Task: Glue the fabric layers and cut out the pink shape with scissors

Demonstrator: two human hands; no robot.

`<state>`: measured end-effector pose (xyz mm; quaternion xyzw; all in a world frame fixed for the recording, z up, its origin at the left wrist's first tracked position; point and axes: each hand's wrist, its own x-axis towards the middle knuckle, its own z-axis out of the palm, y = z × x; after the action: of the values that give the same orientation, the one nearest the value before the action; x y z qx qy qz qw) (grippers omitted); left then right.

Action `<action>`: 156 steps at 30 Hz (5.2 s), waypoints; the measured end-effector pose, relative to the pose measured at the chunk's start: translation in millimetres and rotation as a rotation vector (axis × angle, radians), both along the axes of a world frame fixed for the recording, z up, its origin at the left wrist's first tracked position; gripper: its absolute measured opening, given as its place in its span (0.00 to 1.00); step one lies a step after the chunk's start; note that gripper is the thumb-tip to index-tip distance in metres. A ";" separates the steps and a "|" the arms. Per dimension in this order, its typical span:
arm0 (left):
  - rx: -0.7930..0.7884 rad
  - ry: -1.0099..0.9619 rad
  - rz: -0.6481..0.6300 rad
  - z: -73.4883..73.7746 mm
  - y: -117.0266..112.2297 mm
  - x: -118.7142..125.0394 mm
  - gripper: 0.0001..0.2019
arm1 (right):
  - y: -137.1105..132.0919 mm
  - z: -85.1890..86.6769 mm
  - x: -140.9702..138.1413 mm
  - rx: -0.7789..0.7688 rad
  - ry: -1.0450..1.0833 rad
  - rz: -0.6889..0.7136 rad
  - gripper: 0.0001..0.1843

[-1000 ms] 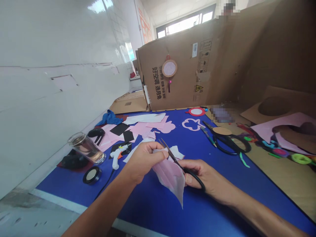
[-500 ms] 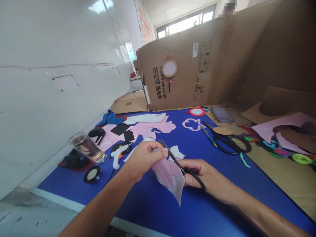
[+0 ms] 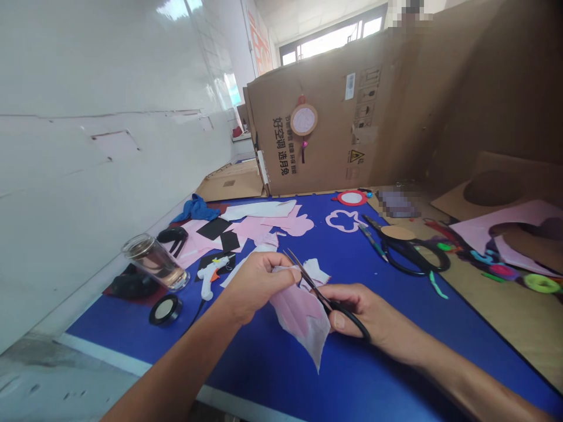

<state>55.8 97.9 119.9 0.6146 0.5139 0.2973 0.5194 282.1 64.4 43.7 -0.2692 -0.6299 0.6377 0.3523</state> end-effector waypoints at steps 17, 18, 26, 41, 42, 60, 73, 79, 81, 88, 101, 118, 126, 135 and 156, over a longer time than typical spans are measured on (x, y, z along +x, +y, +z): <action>-0.015 0.003 0.017 2.3 -0.4 0.8 0.11 | -0.8 0.8 1.5 0.041 -0.065 -0.039 0.32; -0.019 0.007 0.018 1.8 -0.3 0.6 0.12 | -1.3 1.6 1.8 0.041 -0.068 -0.044 0.31; -0.009 -0.022 0.011 1.7 -1.5 1.5 0.08 | -1.6 3.9 1.8 0.043 -0.061 -0.052 0.30; -0.015 0.029 0.027 4.0 1.3 1.6 0.08 | -1.0 3.4 3.3 0.058 -0.073 -0.063 0.30; -0.018 0.027 0.022 3.9 1.7 0.9 0.09 | -0.8 3.3 3.1 0.062 -0.075 -0.065 0.29; -0.071 -0.072 0.019 1.0 2.0 -0.6 0.13 | 1.5 -1.0 4.3 0.032 -0.093 -0.038 0.28; -0.067 -0.009 0.027 0.8 1.2 -0.7 0.10 | 0.4 2.4 5.2 0.042 -0.122 -0.047 0.27; -0.064 0.028 0.036 3.2 1.2 0.3 0.09 | 0.1 4.4 5.1 0.063 -0.133 -0.066 0.27; -0.063 0.029 0.032 2.9 1.6 0.2 0.09 | 0.0 4.7 5.1 0.065 -0.138 -0.070 0.27; -0.042 0.033 0.024 1.5 2.9 -0.9 0.08 | -1.1 6.2 4.6 0.047 -0.122 -0.073 0.26; -0.067 -0.025 0.017 -1.6 4.1 -0.4 0.10 | -0.2 5.0 3.5 0.038 -0.122 -0.090 0.26; -0.294 -0.331 -0.010 -43.2 9.7 -23.1 0.25 | 7.6 0.8 12.5 0.001 -0.060 -0.153 0.25; -0.573 -0.733 0.086 -76.5 4.9 -12.2 0.15 | 11.1 1.0 16.5 0.000 -0.014 -0.270 0.26; -0.699 -1.142 0.173 -84.2 -5.2 27.3 0.19 | 17.0 -9.5 21.3 0.013 0.071 -0.357 0.20; -0.146 -1.019 0.227 -49.8 18.2 59.5 0.31 | 21.3 -7.1 26.9 0.069 -0.043 -0.443 0.22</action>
<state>115.3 116.1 70.1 0.2946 0.2789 0.5764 0.7094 309.1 85.6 36.7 -0.4024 -0.5841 0.5170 0.4792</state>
